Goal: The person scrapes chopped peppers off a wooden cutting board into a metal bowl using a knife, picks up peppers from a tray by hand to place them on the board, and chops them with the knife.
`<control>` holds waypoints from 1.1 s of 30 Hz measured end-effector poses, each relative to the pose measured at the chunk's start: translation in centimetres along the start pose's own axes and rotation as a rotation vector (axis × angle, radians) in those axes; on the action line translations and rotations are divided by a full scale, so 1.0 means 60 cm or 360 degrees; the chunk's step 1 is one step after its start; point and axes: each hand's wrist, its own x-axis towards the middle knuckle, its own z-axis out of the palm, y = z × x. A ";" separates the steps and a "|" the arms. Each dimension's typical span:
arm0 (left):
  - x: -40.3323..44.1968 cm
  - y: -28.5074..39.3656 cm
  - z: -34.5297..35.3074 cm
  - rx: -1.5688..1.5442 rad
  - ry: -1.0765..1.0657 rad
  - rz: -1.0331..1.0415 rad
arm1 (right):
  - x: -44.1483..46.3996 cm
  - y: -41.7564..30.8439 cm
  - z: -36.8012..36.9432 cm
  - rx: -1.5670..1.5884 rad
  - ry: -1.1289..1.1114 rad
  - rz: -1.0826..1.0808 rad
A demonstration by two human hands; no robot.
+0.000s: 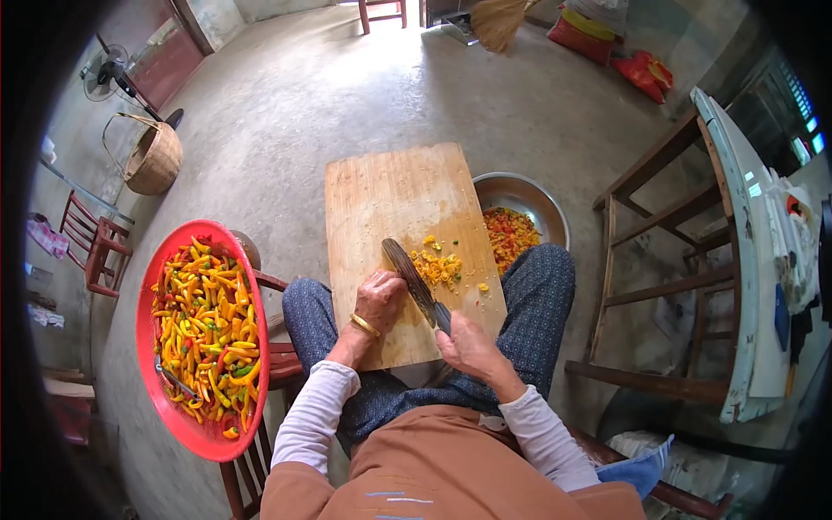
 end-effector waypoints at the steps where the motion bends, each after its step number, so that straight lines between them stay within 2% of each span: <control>1: 0.000 0.001 -0.001 0.0016 -0.0006 -0.0005 | 0.007 -0.002 0.008 0.0012 0.0028 0.0007; 5: -0.005 0.005 -0.004 0.0043 -0.0053 -0.0065 | 0.024 -0.017 0.025 -0.0006 0.0102 0.0023; 9: -0.009 0.009 0.003 0.0050 0.0135 -0.0052 | 0.011 -0.011 0.028 -0.0004 0.0100 -0.0044; 11: -0.009 0.011 0.008 0.0035 0.0196 -0.0136 | 0.002 0.047 0.061 0.0244 0.0069 0.0073; 18: -0.014 -0.007 0.004 0.0029 0.0075 -0.0019 | -0.026 -0.020 -0.007 0.0087 0.0026 0.0079; 21: -0.014 -0.010 0.004 0.0050 0.0049 0.0008 | -0.024 -0.015 -0.010 0.0121 0.0015 -0.0033; 27: -0.011 -0.006 -0.001 0.0035 0.0013 0.0020 | -0.017 0.001 -0.012 0.0119 -0.0079 -0.0017; 30: -0.007 -0.004 -0.005 0.0041 -0.0020 0.0020 | -0.009 0.004 0.002 -0.0017 -0.0037 -0.0035; 33: -0.006 -0.001 -0.007 0.0046 -0.0029 -0.0001 | 0.006 0.000 0.017 0.0047 0.0027 -0.0023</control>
